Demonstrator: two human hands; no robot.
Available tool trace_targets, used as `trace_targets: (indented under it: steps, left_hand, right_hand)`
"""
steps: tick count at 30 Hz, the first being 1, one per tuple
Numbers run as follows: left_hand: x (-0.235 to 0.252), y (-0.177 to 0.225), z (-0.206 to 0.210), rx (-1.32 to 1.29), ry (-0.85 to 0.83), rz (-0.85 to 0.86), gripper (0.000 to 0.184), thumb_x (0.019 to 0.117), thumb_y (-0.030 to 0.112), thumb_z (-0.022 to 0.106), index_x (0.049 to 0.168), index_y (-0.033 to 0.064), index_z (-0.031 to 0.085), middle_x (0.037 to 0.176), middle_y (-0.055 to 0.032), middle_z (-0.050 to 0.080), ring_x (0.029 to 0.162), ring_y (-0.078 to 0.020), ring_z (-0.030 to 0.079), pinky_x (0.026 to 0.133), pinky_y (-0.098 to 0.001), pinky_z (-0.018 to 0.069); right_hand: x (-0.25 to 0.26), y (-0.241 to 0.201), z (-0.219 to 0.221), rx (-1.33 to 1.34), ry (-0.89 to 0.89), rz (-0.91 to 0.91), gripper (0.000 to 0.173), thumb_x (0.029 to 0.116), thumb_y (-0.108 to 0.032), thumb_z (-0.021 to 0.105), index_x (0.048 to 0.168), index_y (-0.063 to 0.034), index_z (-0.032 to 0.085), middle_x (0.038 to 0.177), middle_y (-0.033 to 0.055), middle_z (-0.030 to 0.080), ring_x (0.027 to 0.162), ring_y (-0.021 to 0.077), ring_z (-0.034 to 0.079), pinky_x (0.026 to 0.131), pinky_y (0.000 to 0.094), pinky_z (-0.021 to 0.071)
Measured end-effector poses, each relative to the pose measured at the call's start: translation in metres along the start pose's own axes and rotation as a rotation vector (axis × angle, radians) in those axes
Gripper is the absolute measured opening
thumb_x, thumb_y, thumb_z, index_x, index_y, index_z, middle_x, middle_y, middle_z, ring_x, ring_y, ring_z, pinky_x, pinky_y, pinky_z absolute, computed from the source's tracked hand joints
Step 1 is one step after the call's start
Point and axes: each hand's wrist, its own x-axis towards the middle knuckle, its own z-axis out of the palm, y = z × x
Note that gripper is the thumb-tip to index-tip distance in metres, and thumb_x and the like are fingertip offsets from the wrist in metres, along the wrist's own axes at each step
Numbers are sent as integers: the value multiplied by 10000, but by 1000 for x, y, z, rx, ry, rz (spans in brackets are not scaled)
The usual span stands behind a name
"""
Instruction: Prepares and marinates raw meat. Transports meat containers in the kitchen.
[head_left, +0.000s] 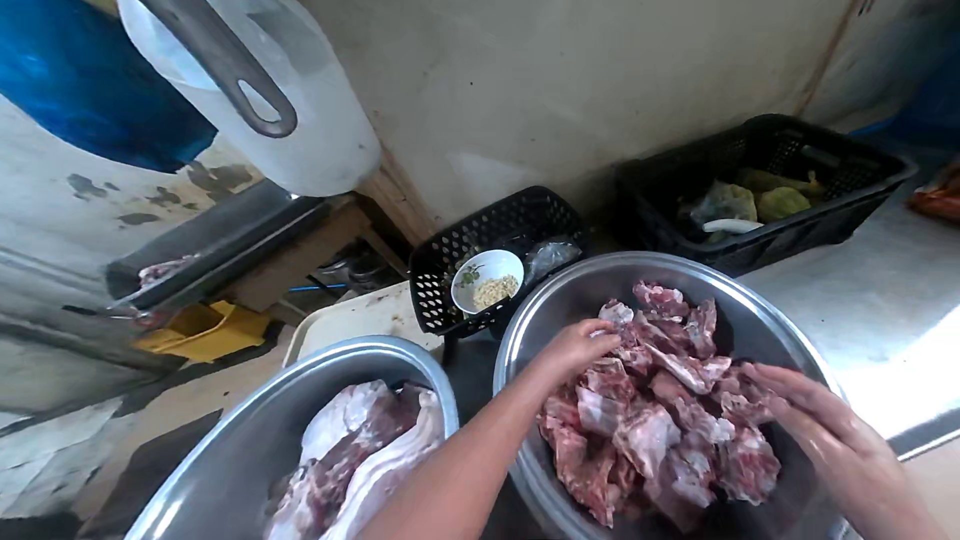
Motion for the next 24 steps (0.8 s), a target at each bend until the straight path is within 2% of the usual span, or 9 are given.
trace_targets:
  steps: [2,3,4,8,13,16,19,21,24]
  left_hand:
    - [34,6,9,142,-39,-30,588,1009,403,635,1489,85,518,1436,-199,574,1330,-344,550,1113,-565,420]
    - [50,7,14,211,-43,-51,641,996,433,642,1497,58,501,1429,-228,572,1334,-374,544,1114,-584,414]
    - [65,8,20,269,-37,-84,671,983,472,640,1481,42,511,1404,-243,584,1318,-391,553,1101,-602,420]
    - [90,17,43,341,-32,-256,659,1005,565,521,1307,-10,636,1322,-255,621,1263,-390,580,1052,-610,437]
    - [94,-2,46,424,-16,-193,733,947,647,570,1376,54,601,1323,-229,632,1259,-390,591,1045,-630,449]
    - [72,-5,51,570,34,-118,627,926,566,626,1355,108,626,1281,-180,668,1217,-372,625,1016,-632,477]
    - [41,0,56,669,42,-32,504,928,367,672,1358,109,617,1301,-162,657,1212,-366,626,994,-622,496]
    - [20,-1,60,715,-7,67,504,896,239,678,1385,141,604,1362,-126,629,1256,-345,602,1007,-621,494]
    - [-19,3,71,771,-136,272,545,890,225,697,1417,137,590,1410,-112,606,1341,-330,541,1085,-606,435]
  right_hand:
    - [-11,15,-12,-280,-10,-106,376,985,-176,535,1285,9,667,1302,179,668,1267,262,605,1120,493,437]
    - [-15,24,-12,-408,-4,-179,345,983,-150,530,1244,9,691,1259,198,688,1252,342,618,1142,610,372]
    - [-17,32,-10,-531,8,-245,315,967,-118,531,1187,-3,724,1193,187,722,1200,376,653,1132,664,357]
    - [-16,44,-1,-786,38,-341,298,916,-94,543,1095,-100,781,1060,84,780,1060,317,733,1079,621,443]
    - [-15,46,4,-862,61,-306,268,908,-155,565,1042,-139,797,975,42,789,962,259,758,1058,576,485]
    - [-16,45,5,-863,55,-302,270,899,-151,572,1041,-135,801,960,49,790,941,265,761,1057,582,484]
    - [-16,45,4,-868,53,-310,270,902,-168,562,1019,-145,804,946,41,791,926,258,763,1050,581,485]
    - [-15,47,3,-859,28,-310,271,909,-176,557,1015,-150,806,951,42,792,927,263,761,1056,590,475]
    - [-14,46,2,-851,-7,-292,259,915,-166,573,1025,-142,806,964,56,791,934,279,759,1069,605,457]
